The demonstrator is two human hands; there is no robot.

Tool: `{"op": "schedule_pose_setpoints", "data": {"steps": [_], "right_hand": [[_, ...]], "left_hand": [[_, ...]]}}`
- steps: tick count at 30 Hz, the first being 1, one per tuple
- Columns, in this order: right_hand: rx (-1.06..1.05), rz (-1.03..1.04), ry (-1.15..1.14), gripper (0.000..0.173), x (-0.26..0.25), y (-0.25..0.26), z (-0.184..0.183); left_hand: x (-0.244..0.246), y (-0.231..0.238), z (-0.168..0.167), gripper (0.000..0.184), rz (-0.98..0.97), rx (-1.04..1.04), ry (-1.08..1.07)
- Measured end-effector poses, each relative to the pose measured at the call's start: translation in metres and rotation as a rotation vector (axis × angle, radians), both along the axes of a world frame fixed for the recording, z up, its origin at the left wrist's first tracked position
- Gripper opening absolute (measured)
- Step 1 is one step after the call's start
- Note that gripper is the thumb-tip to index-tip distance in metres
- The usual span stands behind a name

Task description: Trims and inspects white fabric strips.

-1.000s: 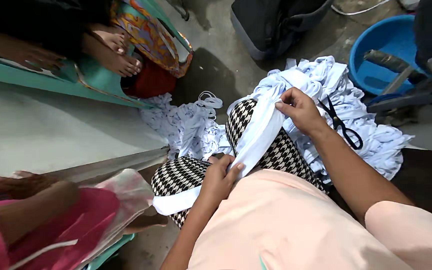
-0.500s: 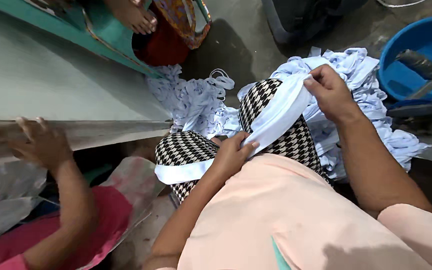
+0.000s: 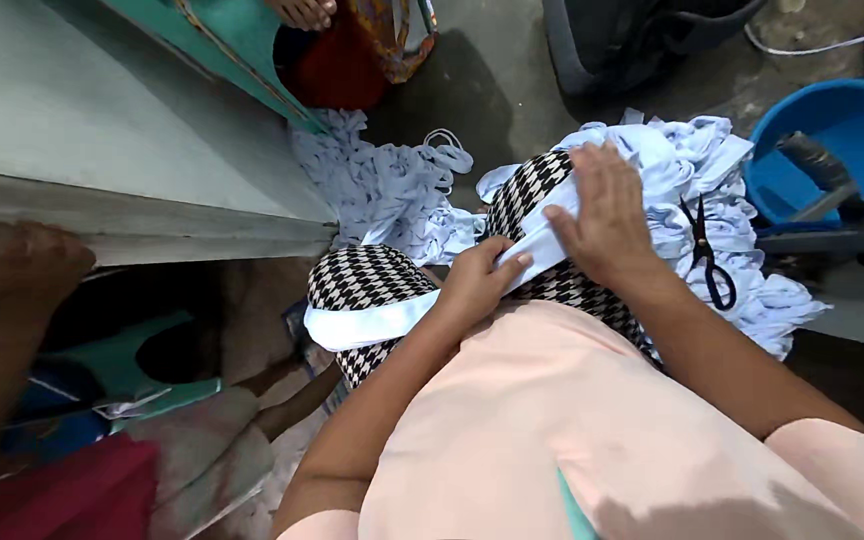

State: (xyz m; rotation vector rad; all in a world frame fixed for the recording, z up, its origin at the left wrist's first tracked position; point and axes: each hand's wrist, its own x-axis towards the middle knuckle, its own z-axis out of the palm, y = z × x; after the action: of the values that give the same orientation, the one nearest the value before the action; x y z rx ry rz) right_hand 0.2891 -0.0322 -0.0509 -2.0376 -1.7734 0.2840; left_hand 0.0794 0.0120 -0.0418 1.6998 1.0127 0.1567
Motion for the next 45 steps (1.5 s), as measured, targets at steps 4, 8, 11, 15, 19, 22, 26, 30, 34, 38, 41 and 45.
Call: {"op": "schedule_pose_setpoints", "data": {"steps": [4,8,11,15,19,22,26,30,34,38,41,45], "right_hand": [[-0.037,-0.015,-0.09,0.074,-0.01,0.013,-0.012],[-0.005,0.02,0.001,0.075,-0.008,0.016,-0.01],[0.13,0.0,0.264,0.068,0.021,0.003,-0.019],[-0.187,-0.47,0.226,0.053,0.082,-0.054,-0.038],[-0.67,-0.777,0.124,0.059,0.106,-0.119,-0.074],[-0.777,-0.732,0.193,0.054,0.112,-0.147,-0.095],[-0.632,-0.818,0.135,0.053,0.114,-0.154,-0.093],[-0.672,-0.821,0.142,0.055,0.129,-0.154,-0.103],[-0.706,-0.829,0.138,0.055,0.13,-0.15,-0.105],[-0.751,-0.899,0.166,0.057,0.125,-0.154,-0.102],[-0.804,-0.881,0.181,0.064,0.125,-0.159,-0.099],[-0.857,-0.816,0.234,0.091,0.138,-0.17,-0.096]], "left_hand": [[0.0,0.01,-0.008,0.027,-0.022,0.016,0.044],[0.001,0.015,-0.012,0.027,-0.016,-0.024,0.008],[-0.003,0.014,-0.014,0.027,-0.013,-0.06,-0.035],[-0.011,0.01,-0.017,0.025,0.011,-0.066,-0.069],[-0.011,0.008,-0.018,0.023,0.031,-0.063,-0.082],[-0.008,0.007,-0.018,0.026,0.02,-0.03,-0.074],[-0.006,0.005,-0.017,0.029,-0.005,-0.015,-0.075],[-0.008,0.003,-0.018,0.028,-0.018,0.018,-0.059],[-0.008,0.003,-0.021,0.026,0.015,0.033,-0.058],[-0.008,0.004,-0.02,0.028,0.036,0.002,-0.055],[-0.011,0.004,-0.02,0.031,0.025,-0.037,-0.036],[-0.012,0.003,-0.019,0.03,0.008,-0.012,-0.026]]}}
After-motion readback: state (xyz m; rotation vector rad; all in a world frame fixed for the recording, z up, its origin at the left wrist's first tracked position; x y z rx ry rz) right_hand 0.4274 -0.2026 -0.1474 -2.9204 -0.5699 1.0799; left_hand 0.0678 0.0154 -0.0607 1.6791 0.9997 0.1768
